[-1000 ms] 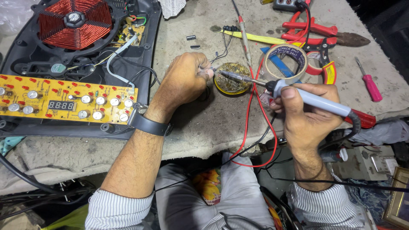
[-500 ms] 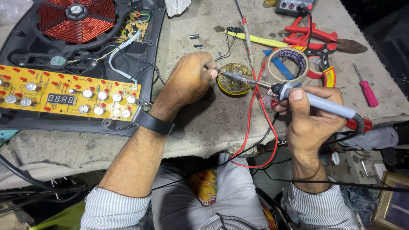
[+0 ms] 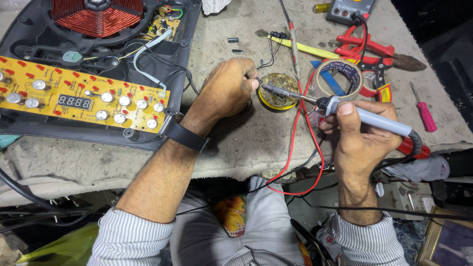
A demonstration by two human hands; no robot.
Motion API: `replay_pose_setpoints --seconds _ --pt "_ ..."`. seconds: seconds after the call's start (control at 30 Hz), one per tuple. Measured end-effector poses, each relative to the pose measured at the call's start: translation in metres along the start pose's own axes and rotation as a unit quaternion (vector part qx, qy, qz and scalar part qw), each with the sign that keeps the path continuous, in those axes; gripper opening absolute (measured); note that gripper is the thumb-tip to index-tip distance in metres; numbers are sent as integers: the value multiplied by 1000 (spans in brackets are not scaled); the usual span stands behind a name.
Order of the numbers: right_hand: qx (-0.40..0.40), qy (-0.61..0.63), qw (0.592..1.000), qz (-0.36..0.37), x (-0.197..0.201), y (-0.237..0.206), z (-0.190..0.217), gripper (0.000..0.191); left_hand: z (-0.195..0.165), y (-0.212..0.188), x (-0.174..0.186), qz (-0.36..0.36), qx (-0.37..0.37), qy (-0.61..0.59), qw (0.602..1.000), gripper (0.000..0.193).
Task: The person holds a small cylindrical component with two wires, uses a soldering iron to apply solder to the wire ends, and repeatedly checks the connection. The person then twists the wires together and continues to solder the joint.
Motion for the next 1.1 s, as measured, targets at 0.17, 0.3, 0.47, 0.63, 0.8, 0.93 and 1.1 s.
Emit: replay_pose_setpoints --seconds 0.17,0.3,0.47,0.63,0.8,0.93,1.1 --pt "-7 -6 1000 -1 0 0 -1 29 1 1 -2 2 3 1 1000 16" --pt "0 -10 1000 5 0 0 -4 28 2 2 -4 4 7 5 1000 16" --pt "6 -14 1000 9 1 0 -4 29 1 1 -3 8 15 2 1000 16" --pt "-2 -11 1000 -3 2 -1 -3 29 -2 1 -3 11 18 2 1000 17" --pt "4 -14 1000 3 1 0 -4 29 -1 1 -3 9 12 -2 1000 16" --pt "-5 -15 1000 2 2 0 -6 28 0 3 -6 5 1 7 1000 16" --pt "-6 -9 1000 2 3 0 -8 29 1 5 -9 6 5 9 1000 15"
Point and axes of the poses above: each hand's wrist, its own y-axis towards the middle knuckle, its own x-axis out of the back of the hand, z = x × y, the point moved 3 cm from there along y, towards the middle knuckle
